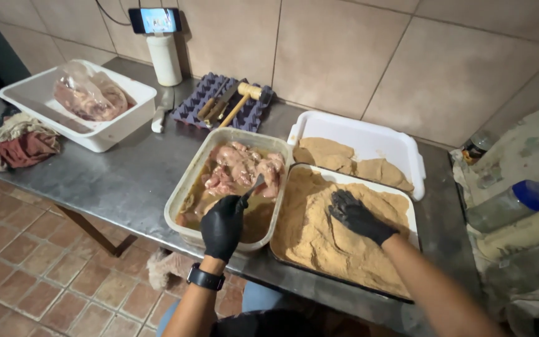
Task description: Breading marinated chicken fillets by coating them in breadcrumbs and placing them in a tray.
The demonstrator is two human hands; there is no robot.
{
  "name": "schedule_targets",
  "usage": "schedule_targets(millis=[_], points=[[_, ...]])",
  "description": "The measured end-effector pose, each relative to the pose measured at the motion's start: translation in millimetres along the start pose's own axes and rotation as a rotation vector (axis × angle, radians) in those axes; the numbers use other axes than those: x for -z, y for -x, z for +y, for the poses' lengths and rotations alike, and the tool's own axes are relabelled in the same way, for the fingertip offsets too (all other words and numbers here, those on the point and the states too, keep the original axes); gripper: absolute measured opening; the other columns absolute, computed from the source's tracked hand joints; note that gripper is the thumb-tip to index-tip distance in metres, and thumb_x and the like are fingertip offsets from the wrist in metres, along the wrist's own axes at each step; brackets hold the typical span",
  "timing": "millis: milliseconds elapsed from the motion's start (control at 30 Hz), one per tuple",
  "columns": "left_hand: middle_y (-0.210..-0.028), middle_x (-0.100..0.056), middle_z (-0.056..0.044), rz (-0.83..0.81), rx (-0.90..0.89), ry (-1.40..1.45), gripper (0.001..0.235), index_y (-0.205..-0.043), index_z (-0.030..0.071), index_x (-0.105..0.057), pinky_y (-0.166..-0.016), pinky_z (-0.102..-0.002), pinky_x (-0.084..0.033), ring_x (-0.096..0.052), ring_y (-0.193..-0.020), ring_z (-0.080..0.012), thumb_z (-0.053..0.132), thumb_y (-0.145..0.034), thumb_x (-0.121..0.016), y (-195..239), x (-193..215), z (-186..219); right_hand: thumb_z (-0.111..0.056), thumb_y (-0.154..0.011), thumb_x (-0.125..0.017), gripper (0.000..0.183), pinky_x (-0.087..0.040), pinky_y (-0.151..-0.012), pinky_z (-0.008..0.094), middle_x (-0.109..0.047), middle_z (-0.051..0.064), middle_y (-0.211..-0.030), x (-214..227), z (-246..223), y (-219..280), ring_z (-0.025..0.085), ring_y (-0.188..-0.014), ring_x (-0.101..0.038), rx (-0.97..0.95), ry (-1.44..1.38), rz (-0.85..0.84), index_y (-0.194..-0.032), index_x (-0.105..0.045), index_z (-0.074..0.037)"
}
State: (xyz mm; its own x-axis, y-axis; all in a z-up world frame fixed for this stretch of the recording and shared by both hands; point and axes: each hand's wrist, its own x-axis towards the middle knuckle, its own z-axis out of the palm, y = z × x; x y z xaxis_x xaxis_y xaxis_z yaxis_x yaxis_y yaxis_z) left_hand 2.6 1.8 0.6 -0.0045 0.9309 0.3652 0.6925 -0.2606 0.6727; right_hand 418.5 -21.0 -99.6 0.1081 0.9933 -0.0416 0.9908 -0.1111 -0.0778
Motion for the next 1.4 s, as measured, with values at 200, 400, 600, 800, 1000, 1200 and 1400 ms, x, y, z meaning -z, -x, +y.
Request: schedule_targets(millis=[200, 400, 600, 800, 1000, 1200, 1400], points=[[-0.080, -0.076, 0.001, 0.018, -0.014, -0.029, 0.021, -0.088, 0.029, -0.073, -0.080, -0.040, -0.060, -0.074, -0.085, -0.0246, 0.046, -0.097, -0.065, 1, 1, -3, -0.064, -0.081, -0.068, 0.056, -0.051, -0.107, 0.035, -0.068, -0.010, -0.137, 0, 41, -17, 0.013, -0.131, -0.062, -0.176, -0.103, -0.074, -0.133, -0.067, -0.044], [-0.087, -0.079, 0.001, -0.076, -0.014, 0.089, 0.022, -0.094, 0.027, -0.074, -0.084, -0.043, -0.058, -0.073, -0.092, -0.0274, 0.044, -0.100, -0.062, 0, -2, -12, -0.030, -0.088, -0.070, 0.065, -0.032, -0.125, 0.050, -0.046, 0.022, -0.159, 27, 13, 32, 0.037, -0.150, -0.038, -0.231, -0.630, -0.114, -0.149, -0.057, -0.010], [-0.096, -0.078, -0.001, -0.074, -0.008, 0.129, 0.020, -0.101, 0.023, -0.078, -0.095, -0.038, -0.052, -0.071, -0.105, -0.0258, 0.039, -0.108, -0.068, 5, 0, -9, -0.018, -0.085, -0.079, 0.041, -0.055, -0.092, 0.041, -0.073, 0.012, -0.100, 76, 14, 86, 0.030, -0.103, -0.071, -0.079, -0.372, -0.018, -0.122, -0.068, -0.006], [-0.101, -0.078, 0.000, 0.018, -0.236, -0.015, 0.020, -0.098, 0.016, -0.081, -0.077, -0.033, -0.051, -0.072, -0.089, -0.0191, 0.019, -0.108, -0.063, 7, 10, 1, -0.027, -0.088, -0.083, 0.028, -0.044, -0.066, 0.028, -0.067, -0.003, -0.081, 127, 39, 82, 0.006, -0.074, -0.060, 0.026, -0.625, 0.082, -0.086, -0.059, -0.014], [-0.096, -0.077, 0.002, 0.032, -0.141, 0.038, 0.016, -0.100, 0.020, -0.081, -0.072, -0.032, -0.049, -0.071, -0.085, -0.0179, 0.017, -0.108, -0.067, 10, 13, 7, -0.038, -0.080, -0.087, 0.037, -0.047, -0.060, 0.036, -0.071, 0.006, -0.074, 172, 92, 33, 0.018, -0.067, -0.067, -0.186, -0.458, 0.188, -0.090, -0.063, -0.012], [-0.102, -0.077, -0.001, 0.010, -0.091, -0.048, 0.016, -0.105, 0.021, -0.082, -0.081, -0.035, -0.051, -0.071, -0.091, -0.0212, 0.019, -0.109, -0.067, 8, 8, 2, -0.031, -0.077, -0.091, 0.037, -0.046, -0.066, 0.042, -0.072, 0.011, -0.076, 196, 122, -25, 0.027, -0.070, -0.067, -0.305, -0.332, 0.442, -0.082, -0.062, -0.009], [-0.106, -0.076, 0.006, 0.089, -0.223, -0.001, 0.017, -0.108, 0.017, -0.082, -0.084, -0.027, -0.051, -0.070, -0.092, -0.0111, 0.011, -0.114, -0.067, 10, 6, 3, -0.030, -0.075, -0.088, 0.038, -0.040, -0.059, 0.043, -0.067, 0.009, -0.071, 157, 160, -108, 0.024, -0.065, -0.059, -0.246, -0.347, 0.589, -0.070, -0.055, -0.013]])
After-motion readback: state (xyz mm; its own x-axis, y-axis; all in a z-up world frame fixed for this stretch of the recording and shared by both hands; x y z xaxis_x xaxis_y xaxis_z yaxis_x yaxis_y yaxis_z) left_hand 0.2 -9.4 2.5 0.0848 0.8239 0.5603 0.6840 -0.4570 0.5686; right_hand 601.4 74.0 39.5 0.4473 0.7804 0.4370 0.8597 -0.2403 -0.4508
